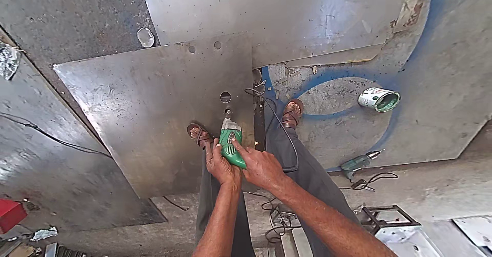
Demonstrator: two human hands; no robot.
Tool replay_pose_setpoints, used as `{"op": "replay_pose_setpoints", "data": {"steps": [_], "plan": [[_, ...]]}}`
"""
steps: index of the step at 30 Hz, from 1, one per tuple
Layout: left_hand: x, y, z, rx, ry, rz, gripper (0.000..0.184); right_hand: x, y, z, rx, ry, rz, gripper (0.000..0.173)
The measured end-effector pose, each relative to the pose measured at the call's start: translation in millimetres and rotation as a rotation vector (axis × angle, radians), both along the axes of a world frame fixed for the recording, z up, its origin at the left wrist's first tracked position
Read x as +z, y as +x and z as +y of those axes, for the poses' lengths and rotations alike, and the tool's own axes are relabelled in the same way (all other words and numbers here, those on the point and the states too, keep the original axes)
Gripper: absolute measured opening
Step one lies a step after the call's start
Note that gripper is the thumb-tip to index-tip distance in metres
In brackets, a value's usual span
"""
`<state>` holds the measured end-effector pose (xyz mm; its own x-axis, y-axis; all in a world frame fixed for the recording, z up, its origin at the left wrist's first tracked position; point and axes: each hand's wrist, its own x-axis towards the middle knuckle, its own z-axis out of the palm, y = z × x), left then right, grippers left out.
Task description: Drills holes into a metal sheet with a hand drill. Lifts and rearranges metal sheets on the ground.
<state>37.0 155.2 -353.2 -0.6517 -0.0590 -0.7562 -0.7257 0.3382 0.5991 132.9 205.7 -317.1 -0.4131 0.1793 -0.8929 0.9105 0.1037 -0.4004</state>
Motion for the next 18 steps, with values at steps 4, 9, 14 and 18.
{"op": "replay_pose_setpoints", "data": {"steps": [4, 9, 14, 18], "plan": [[27.5, 9.9, -0.2, -0.096, 0.037, -0.011, 0.052, 18.7, 23.4, -8.4, -0.073, 0.073, 0.064, 0.093], [85.0, 22.1, -2.3, -0.443, 0.138, -0.059, 0.056, 41.3, 79.3, -3.0, -0.466, 0.084, 0.146, 0.089], [126.3, 20.3, -20.6, -0.794, 0.177, 0.049, 0.055, 68.9, 168.8, 14.2, -1.291, -0.051, 0.202, 0.077], [156.0, 12.8, -38.0, -0.923, 0.066, 0.096, 0.053, 90.2, 254.5, 25.9, -1.792, 0.032, 0.281, 0.072]]}}
